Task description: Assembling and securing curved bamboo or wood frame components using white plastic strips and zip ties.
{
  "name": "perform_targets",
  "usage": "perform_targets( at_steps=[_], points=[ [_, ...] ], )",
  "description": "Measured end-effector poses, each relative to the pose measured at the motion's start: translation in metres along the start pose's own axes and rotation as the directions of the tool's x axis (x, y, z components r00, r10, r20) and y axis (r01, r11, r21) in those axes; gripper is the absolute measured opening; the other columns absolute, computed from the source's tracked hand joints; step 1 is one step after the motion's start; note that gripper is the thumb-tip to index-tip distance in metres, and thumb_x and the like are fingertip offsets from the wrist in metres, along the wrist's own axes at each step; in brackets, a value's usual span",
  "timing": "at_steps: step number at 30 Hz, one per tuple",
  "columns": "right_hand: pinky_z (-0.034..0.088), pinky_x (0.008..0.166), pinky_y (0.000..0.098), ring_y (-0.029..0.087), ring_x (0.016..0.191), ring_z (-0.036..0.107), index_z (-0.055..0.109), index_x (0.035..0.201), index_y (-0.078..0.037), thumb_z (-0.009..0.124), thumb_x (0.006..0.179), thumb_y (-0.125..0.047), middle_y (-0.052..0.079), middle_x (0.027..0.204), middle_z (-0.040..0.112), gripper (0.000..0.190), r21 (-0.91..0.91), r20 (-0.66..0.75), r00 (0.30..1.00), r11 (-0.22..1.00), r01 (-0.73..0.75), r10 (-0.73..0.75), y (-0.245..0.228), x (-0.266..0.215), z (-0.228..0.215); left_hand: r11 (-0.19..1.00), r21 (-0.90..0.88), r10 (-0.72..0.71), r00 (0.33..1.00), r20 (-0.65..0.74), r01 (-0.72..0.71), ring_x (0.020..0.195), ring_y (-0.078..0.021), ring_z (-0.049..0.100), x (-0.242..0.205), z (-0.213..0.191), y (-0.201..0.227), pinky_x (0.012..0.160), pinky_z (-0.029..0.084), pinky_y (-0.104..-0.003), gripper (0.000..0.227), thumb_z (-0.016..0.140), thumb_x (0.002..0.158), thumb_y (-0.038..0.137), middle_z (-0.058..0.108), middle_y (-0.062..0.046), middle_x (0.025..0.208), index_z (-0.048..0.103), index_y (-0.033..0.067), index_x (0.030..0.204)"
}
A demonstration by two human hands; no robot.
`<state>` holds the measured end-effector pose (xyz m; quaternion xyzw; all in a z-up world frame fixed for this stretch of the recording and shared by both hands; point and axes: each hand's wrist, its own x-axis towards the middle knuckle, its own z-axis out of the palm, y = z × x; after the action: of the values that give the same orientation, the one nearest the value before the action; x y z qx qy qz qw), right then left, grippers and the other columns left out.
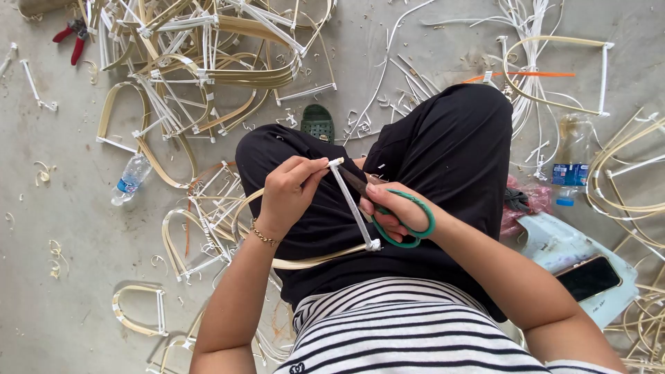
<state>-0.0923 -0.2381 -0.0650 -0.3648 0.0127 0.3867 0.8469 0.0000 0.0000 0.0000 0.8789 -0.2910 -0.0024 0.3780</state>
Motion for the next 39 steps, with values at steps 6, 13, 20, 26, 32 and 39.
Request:
perform_targets(
  at_steps=[6,13,20,26,32,39],
  points=[
    [0.054,0.046,0.0284,0.008,0.04,0.045,0.056,0.097,-0.006,0.034,0.105,-0.051,-0.003,0.056,0.047,0.051,0.103,-0.091,0.992,0.991,-0.08,0.09,-0.013,0.0,0.02,0.999,-0.006,0.034,0.999,0.024,-0.034,0.078,-0.0245,0.069,0.005,0.007,0.004,0.069,0.055,-0.034,0.015,0.077,0.092,0.007,0.071,-0.008,0.091,0.076,0.0061,0.107],
    [0.04,0.035,0.0214,0.004,0.038,0.041,0.055,0.098,-0.01,0.037,0.114,-0.05,-0.006,0.056,0.043,0.046,0.302,0.016,0.998,0.952,0.045,-0.052,0.013,0.004,-0.001,1.0,0.011,0.021,1.0,0.015,-0.021,0.077,-0.0242,0.069,0.001,0.004,0.0,0.069,0.055,-0.034,0.016,0.078,0.091,0.008,0.07,-0.008,0.091,0.076,0.0071,0.107],
    [0.054,0.059,0.03,0.011,0.075,0.061,0.065,0.117,-0.011,0.069,0.103,-0.031,-0.001,0.089,0.061,0.024,-0.666,-0.706,0.515,0.701,-0.253,-0.485,-0.048,-0.11,-0.087,0.986,0.163,0.039,0.998,0.044,-0.045,0.087,-0.0295,0.07,-0.004,-0.001,-0.02,0.076,0.057,-0.037,0.023,0.074,0.091,0.012,0.07,-0.01,0.099,0.068,0.0067,0.113],
    [0.05,0.094,0.0512,0.041,0.105,0.067,0.066,0.135,-0.01,0.081,0.086,-0.053,0.023,0.113,0.071,0.067,-0.414,-0.856,0.266,0.279,-0.866,-0.443,0.095,-0.187,-0.296,0.959,0.284,-0.003,1.0,0.029,-0.005,0.078,-0.0304,0.07,0.004,-0.006,-0.051,0.069,0.056,-0.039,0.013,0.07,0.098,0.01,0.071,-0.01,0.09,0.068,0.0081,0.111],
    [0.052,0.097,0.0503,0.045,0.111,0.066,0.071,0.127,-0.001,0.08,0.085,-0.048,0.03,0.12,0.069,0.064,-0.406,-0.877,0.321,0.193,-0.893,-0.358,0.157,-0.184,-0.352,0.962,-0.111,-0.241,0.965,0.101,0.251,0.071,-0.0183,0.07,0.023,-0.039,-0.055,0.065,0.056,-0.032,0.012,0.063,0.103,0.01,0.072,-0.008,0.086,0.07,0.0052,0.112],
    [0.051,0.106,0.0473,0.037,0.127,0.059,0.062,0.137,-0.008,0.091,0.065,-0.035,0.015,0.138,0.061,0.082,-0.984,0.068,0.726,-0.166,-0.063,-0.684,-0.089,-0.062,0.018,0.419,-0.519,-0.245,0.644,0.725,0.745,0.076,-0.0063,0.073,0.0,0.01,-0.043,0.072,0.061,-0.026,0.022,0.057,0.105,0.017,0.076,-0.001,0.087,0.072,0.003,0.111]
  ],
)
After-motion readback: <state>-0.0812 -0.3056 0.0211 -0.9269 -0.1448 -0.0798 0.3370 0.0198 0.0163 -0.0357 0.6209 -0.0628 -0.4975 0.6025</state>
